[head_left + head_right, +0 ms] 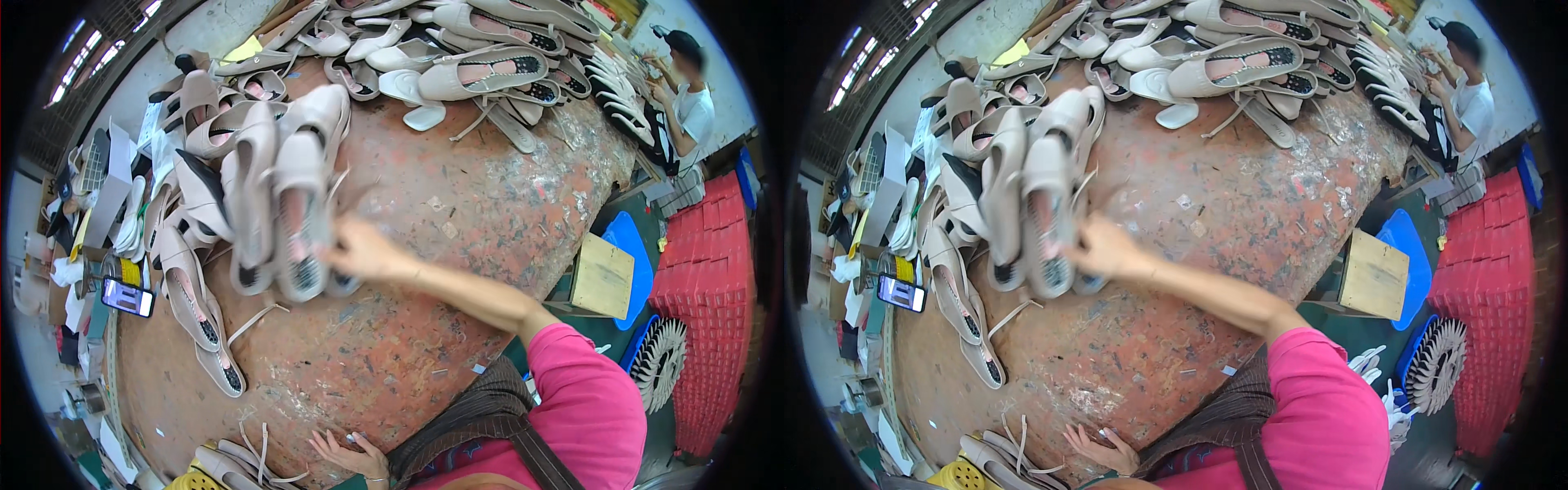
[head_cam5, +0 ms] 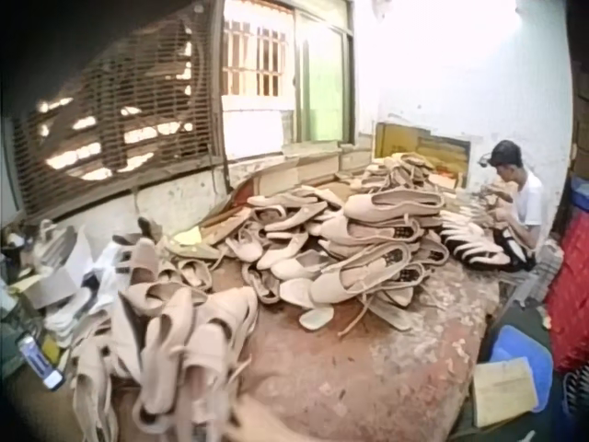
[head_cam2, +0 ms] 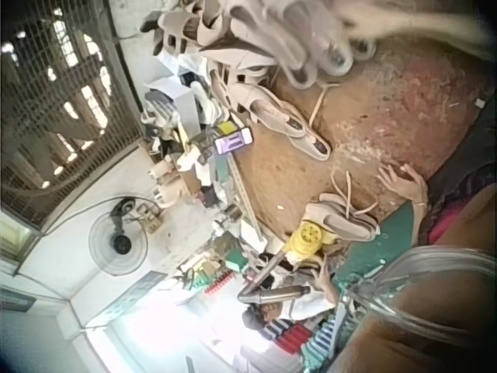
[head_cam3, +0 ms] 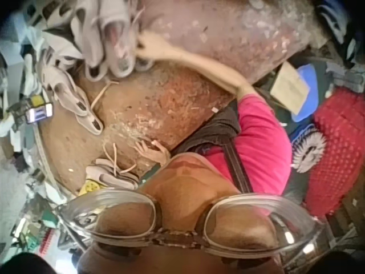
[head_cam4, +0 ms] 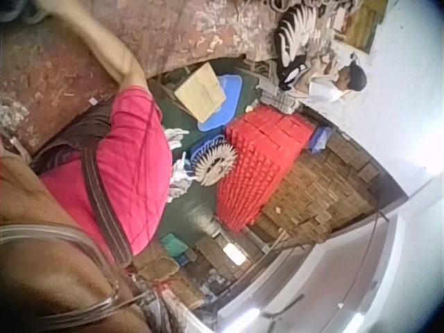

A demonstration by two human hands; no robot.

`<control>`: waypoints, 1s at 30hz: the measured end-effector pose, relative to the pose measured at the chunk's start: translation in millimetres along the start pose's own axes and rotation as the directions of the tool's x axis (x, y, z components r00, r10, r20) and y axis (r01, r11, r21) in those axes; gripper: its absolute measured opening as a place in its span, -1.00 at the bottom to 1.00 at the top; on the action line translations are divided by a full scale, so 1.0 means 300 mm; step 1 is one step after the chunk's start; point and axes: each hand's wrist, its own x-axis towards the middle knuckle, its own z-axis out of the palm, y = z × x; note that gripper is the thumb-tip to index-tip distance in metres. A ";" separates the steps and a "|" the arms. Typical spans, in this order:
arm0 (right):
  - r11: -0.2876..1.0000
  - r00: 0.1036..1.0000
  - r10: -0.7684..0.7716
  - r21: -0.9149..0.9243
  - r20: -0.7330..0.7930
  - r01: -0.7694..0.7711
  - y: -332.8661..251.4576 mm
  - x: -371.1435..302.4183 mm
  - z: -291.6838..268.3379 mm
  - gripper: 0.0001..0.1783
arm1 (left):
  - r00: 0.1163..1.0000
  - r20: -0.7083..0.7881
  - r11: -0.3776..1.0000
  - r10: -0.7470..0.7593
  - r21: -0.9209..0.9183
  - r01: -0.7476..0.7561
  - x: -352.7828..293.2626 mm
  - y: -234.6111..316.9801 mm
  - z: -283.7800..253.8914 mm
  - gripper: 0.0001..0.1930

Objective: The person assembles shoes by retrieving insoles, inserting them into shoes, pressing them down inside each shoe by hand, and placing the shoes aside on the workbench.

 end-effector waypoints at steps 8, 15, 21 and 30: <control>0.827 0.793 -0.338 0.562 0.507 -0.007 -0.153 -0.040 0.049 -0.71 | 0.999 0.025 0.999 -0.031 -0.031 0.032 0.007 0.018 -0.016 -0.48; 0.158 0.752 0.654 0.987 -0.089 -0.021 0.308 0.166 -0.449 -0.57 | 0.992 0.106 0.998 -0.067 0.017 0.066 0.011 0.030 -0.022 -0.51; -0.128 0.743 0.655 0.949 -0.138 0.289 0.432 0.404 -0.515 -0.66 | 0.995 -0.066 0.997 0.080 0.010 -0.079 0.038 0.042 -0.018 -0.55; 0.468 0.950 0.182 0.827 0.255 -0.312 0.105 -0.014 -0.391 -0.63 | 0.999 0.026 0.996 -0.048 -0.076 0.050 0.008 0.025 -0.021 -0.53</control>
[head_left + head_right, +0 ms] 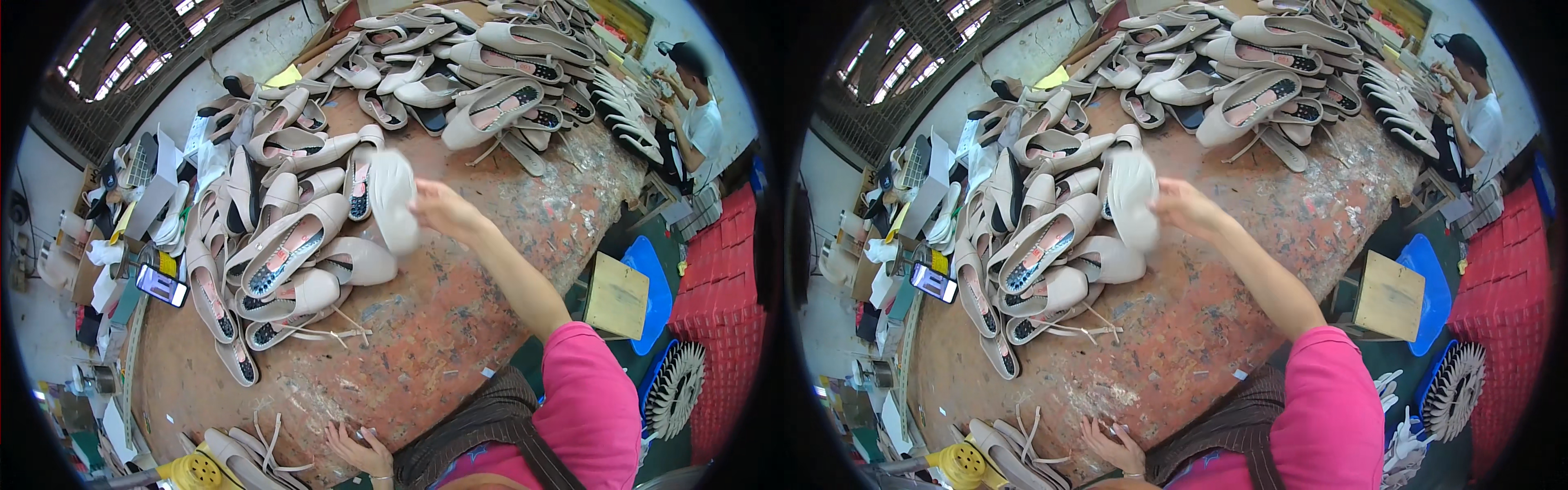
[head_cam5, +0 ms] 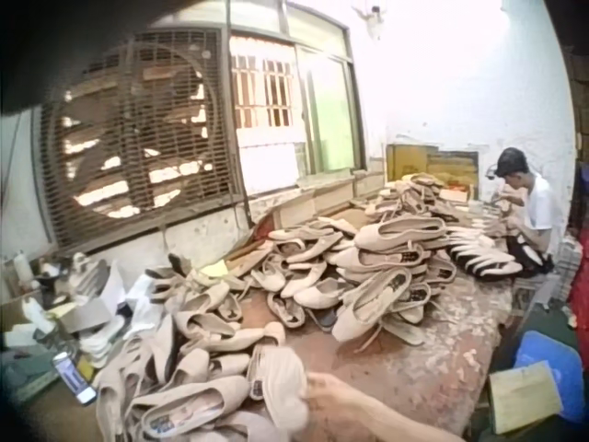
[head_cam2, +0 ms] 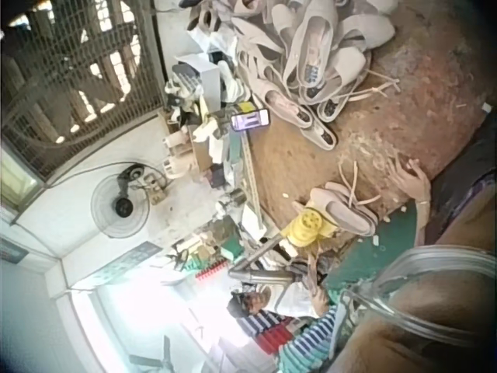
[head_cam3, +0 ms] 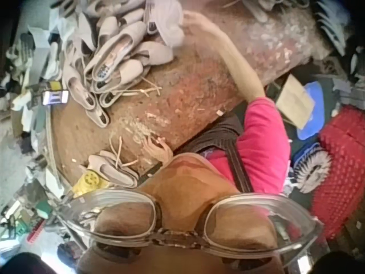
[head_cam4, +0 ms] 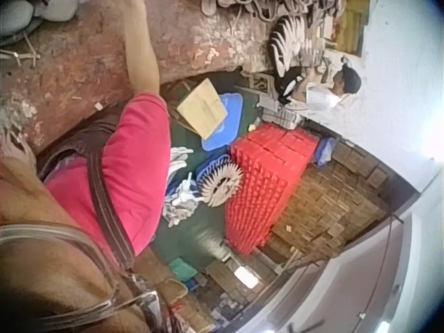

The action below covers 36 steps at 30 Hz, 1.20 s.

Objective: The person assembles shoes by retrieving insoles, inserting them into shoes, pressing them down inside each shoe by hand, and placing the shoes aside on the workbench.

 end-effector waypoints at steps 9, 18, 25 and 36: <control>0.275 0.593 -0.583 -0.821 -0.556 -0.500 0.102 -0.763 -0.130 -0.46 | 0.993 -0.088 0.996 0.078 -0.029 -0.080 -0.014 -0.020 0.020 -0.56; 0.171 0.478 -0.799 -0.900 -0.365 -0.401 0.251 -0.795 -0.082 -0.46 | 0.957 -0.249 0.976 0.150 -0.118 -0.184 -0.023 -0.028 0.039 -0.68; 0.080 0.585 -0.754 -0.927 -0.297 -0.367 0.215 -0.801 -0.066 -0.30 | 0.971 -0.186 0.979 0.149 -0.110 -0.171 -0.023 -0.022 0.030 -0.73; -0.036 0.675 -0.624 -0.848 -0.394 -0.528 0.226 -0.783 -0.075 -0.36 | 0.990 -0.061 0.986 0.130 0.111 -0.123 0.005 0.004 0.017 -0.66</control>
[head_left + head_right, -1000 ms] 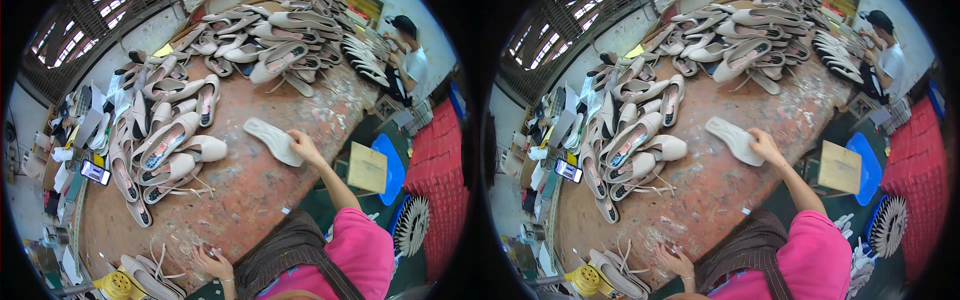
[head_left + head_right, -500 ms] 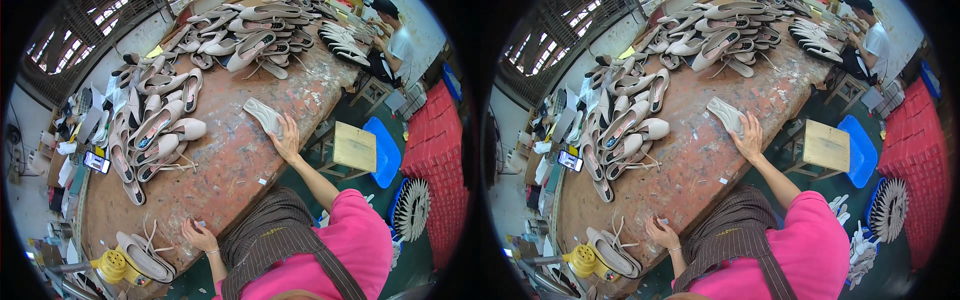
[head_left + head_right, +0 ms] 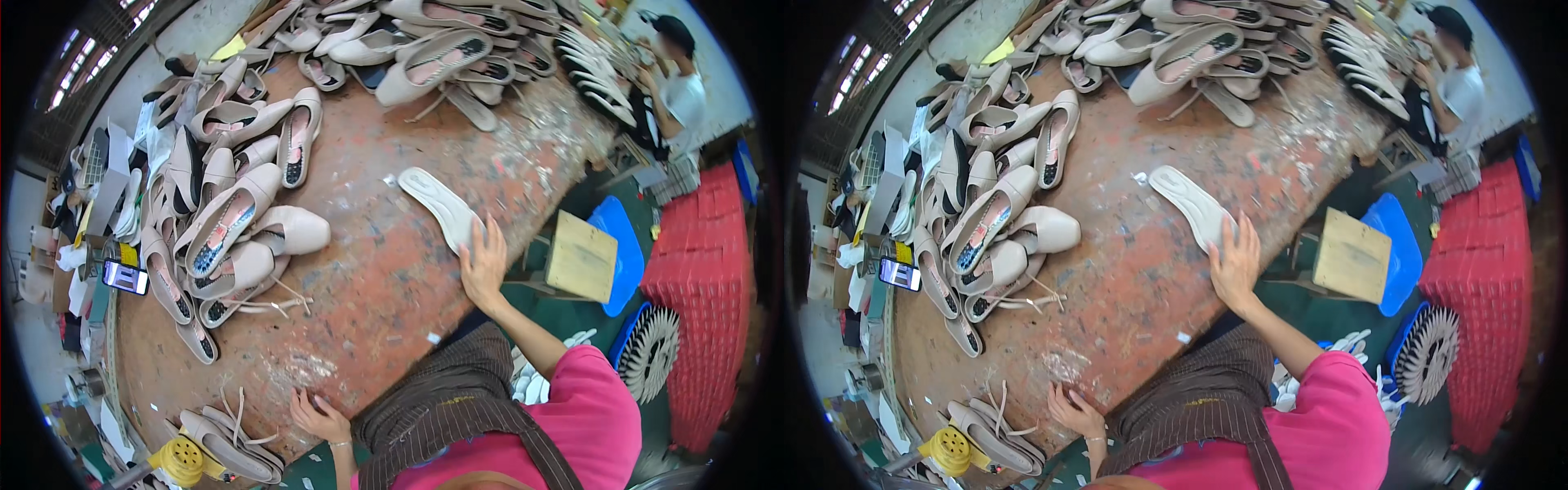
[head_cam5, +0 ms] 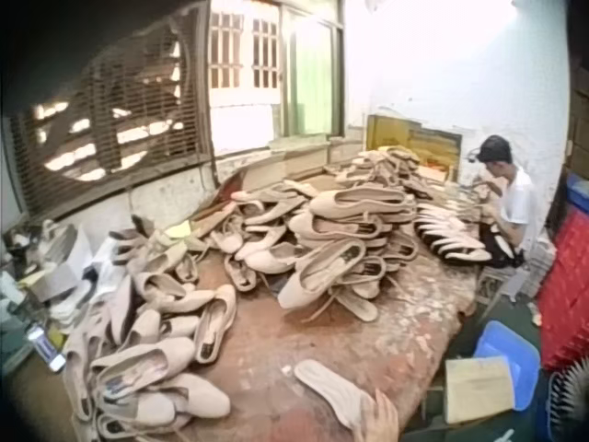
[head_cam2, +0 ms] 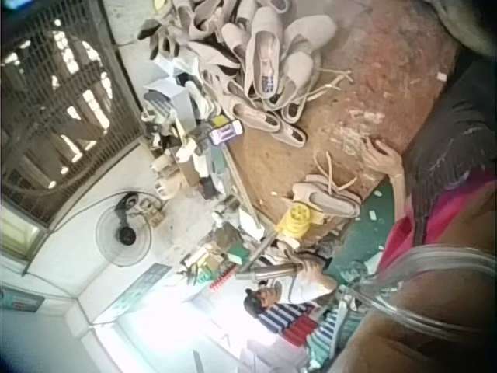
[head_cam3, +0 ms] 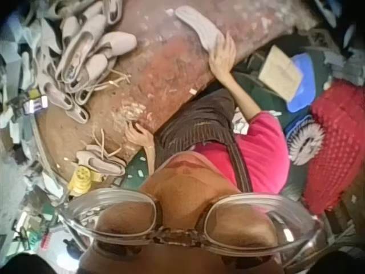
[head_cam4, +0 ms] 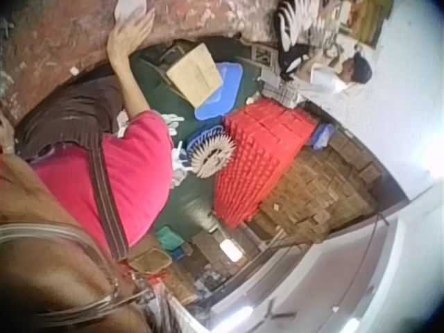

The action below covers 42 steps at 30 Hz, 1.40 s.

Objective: The person assembles shoes by retrieving insoles, inserting them into shoes, pressing them down inside each shoe by hand, and placing the shoes aside on the workbench.

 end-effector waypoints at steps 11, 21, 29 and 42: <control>0.997 0.987 0.012 0.067 0.159 -0.023 -0.008 0.037 -0.042 -0.32 | 0.998 0.061 0.999 0.018 0.030 -0.020 -0.007 -0.056 0.022 -0.60; 0.993 0.879 0.028 0.088 0.476 -0.079 -0.024 0.137 -0.147 -0.19 | 0.965 0.238 0.973 -0.110 0.225 0.055 0.020 0.007 -0.008 -0.57; 0.979 0.997 -0.069 0.194 0.044 0.060 0.283 1.032 -0.515 -0.65 | 0.975 -0.093 0.979 -0.204 -0.022 0.203 0.552 0.474 0.037 -0.51; 0.624 0.687 0.215 0.443 0.694 -0.643 0.462 2.965 0.182 -0.15 | 0.928 0.368 0.680 -0.060 -0.666 0.307 2.246 1.356 0.764 -0.14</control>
